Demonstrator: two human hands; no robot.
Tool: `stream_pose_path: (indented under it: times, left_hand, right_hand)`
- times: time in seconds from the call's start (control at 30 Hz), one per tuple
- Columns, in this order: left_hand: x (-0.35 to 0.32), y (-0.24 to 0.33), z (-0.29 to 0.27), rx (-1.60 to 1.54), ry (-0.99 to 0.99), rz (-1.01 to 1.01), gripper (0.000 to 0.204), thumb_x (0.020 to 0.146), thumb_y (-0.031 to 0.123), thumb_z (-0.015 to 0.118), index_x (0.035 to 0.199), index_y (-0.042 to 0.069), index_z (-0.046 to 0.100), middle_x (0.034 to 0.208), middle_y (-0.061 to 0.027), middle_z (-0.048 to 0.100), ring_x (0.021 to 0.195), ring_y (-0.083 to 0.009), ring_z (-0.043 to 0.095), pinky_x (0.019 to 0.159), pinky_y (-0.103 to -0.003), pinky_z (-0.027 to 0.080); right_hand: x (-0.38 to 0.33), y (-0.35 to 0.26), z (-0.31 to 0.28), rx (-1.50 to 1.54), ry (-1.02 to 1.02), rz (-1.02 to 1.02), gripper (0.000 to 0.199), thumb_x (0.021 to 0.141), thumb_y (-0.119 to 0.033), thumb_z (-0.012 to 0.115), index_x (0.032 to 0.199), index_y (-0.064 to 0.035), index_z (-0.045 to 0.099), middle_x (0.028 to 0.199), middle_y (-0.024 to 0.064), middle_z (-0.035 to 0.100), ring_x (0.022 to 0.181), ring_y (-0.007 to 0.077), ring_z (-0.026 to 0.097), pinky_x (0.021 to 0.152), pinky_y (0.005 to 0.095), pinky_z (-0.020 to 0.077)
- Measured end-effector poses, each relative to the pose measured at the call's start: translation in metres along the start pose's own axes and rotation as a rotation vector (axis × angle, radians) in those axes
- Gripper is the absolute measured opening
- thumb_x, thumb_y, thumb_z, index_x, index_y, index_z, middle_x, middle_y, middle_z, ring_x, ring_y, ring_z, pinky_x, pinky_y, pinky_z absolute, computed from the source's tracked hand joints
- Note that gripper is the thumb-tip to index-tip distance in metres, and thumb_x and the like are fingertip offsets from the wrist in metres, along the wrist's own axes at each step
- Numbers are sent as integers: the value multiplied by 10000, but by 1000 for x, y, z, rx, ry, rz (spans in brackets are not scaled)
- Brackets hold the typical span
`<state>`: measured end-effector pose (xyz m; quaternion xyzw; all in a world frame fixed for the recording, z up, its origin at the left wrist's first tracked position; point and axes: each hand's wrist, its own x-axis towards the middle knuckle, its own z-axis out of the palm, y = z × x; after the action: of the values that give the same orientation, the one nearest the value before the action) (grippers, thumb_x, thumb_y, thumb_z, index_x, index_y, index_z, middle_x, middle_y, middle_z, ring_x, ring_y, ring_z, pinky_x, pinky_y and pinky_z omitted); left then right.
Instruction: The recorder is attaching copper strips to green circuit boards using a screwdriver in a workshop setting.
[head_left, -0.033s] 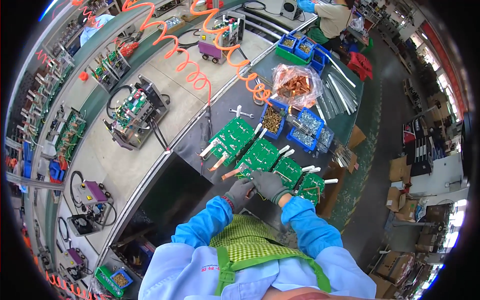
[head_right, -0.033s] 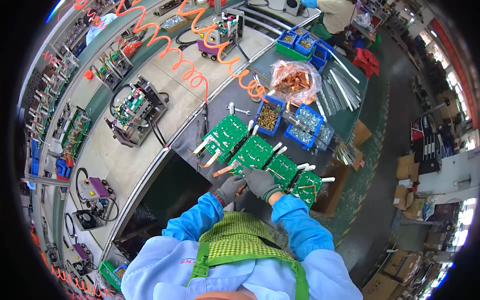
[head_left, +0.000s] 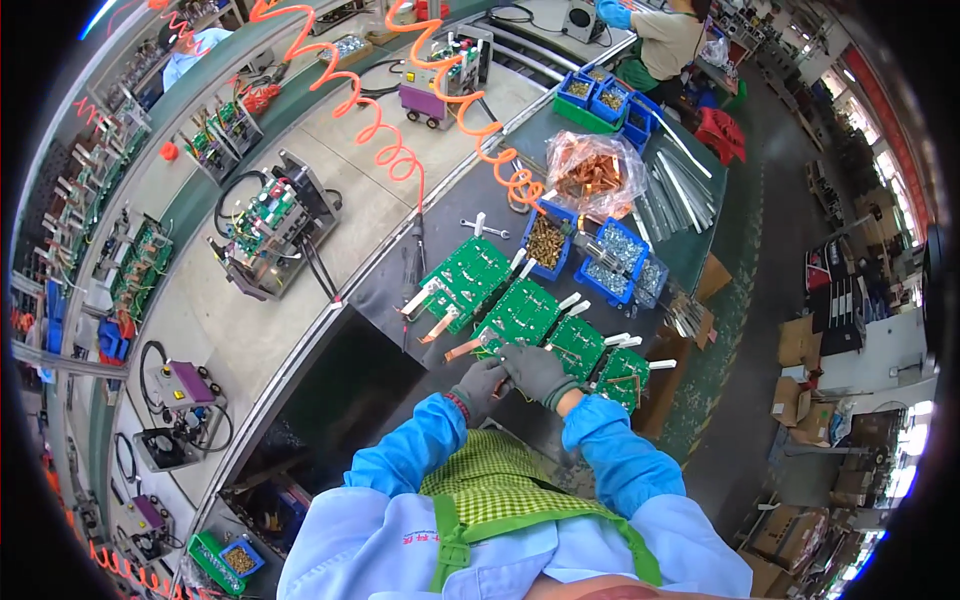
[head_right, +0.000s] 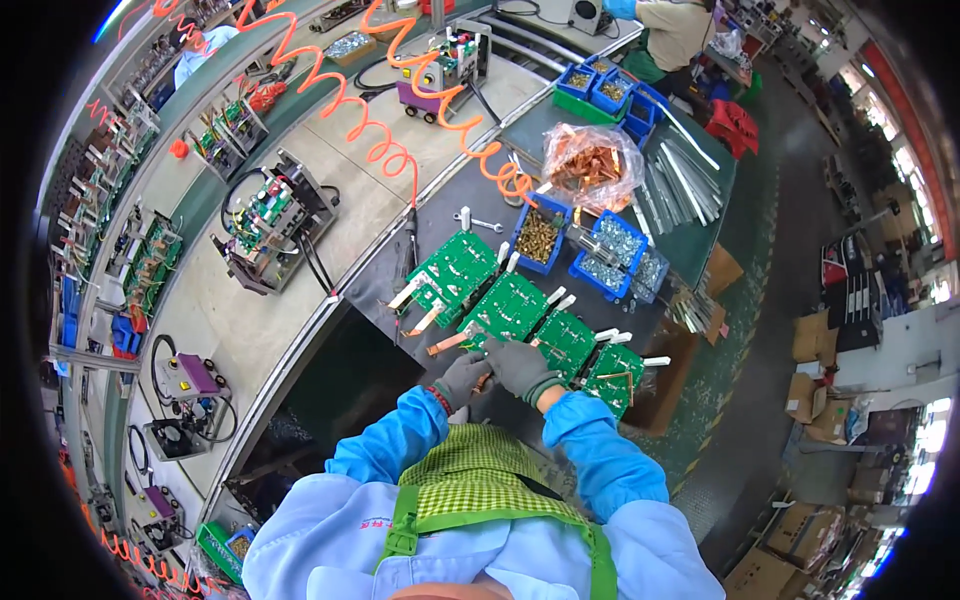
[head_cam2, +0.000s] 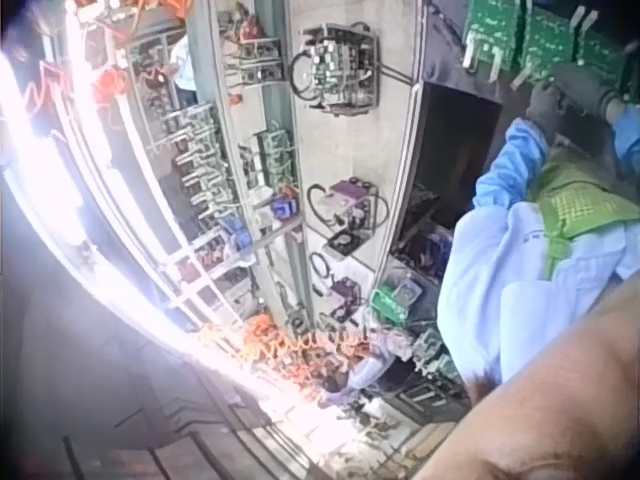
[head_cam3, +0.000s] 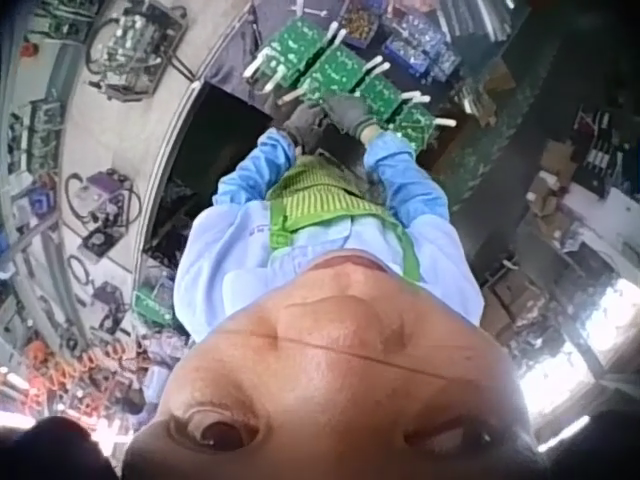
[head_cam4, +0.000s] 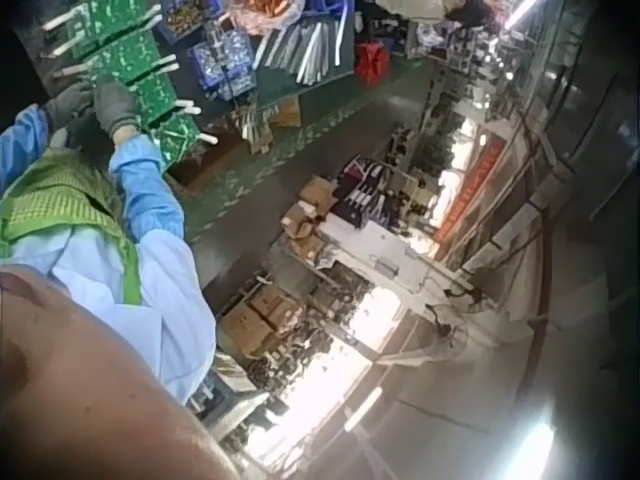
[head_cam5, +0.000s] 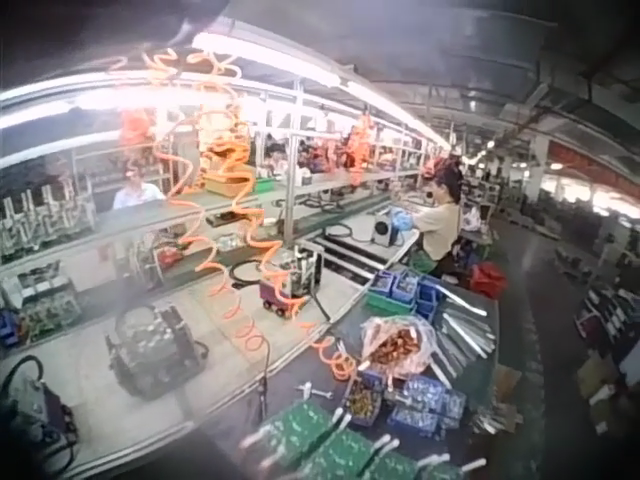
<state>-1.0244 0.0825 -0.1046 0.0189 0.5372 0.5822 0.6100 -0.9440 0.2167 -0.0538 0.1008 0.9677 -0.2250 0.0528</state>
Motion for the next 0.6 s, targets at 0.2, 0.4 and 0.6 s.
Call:
stream_pose_path:
  times: [0.2, 0.4, 0.6]
  left_hand:
    - [2, -6, 4, -19, -29, -2, 176, 883, 170, 530, 951, 14, 573, 766, -40, 580, 580, -113, 551, 497, -244, 443]
    - [-11, -30, -23, 1014, -135, 726, 171, 817, 126, 576, 959, 30, 571, 755, -43, 550, 638, -114, 567, 522, -257, 449]
    - [3, -1, -8, 24, -11, -13, 199, 901, 215, 525, 877, 23, 572, 710, -35, 576, 523, -76, 514, 468, -218, 404]
  right_hand:
    - [-3, -1, 1, -124, -82, 76, 223, 854, -237, 519, 1045, -122, 534, 794, 134, 637, 719, 334, 640, 588, 457, 500]
    - [-13, -14, 17, 17, -168, 177, 261, 875, -246, 488, 1102, -123, 526, 837, 183, 631, 754, 375, 618, 643, 472, 494]
    - [14, 5, 6, 234, -110, 189, 223, 886, -292, 504, 1039, -142, 568, 929, 142, 632, 833, 365, 607, 689, 450, 484]
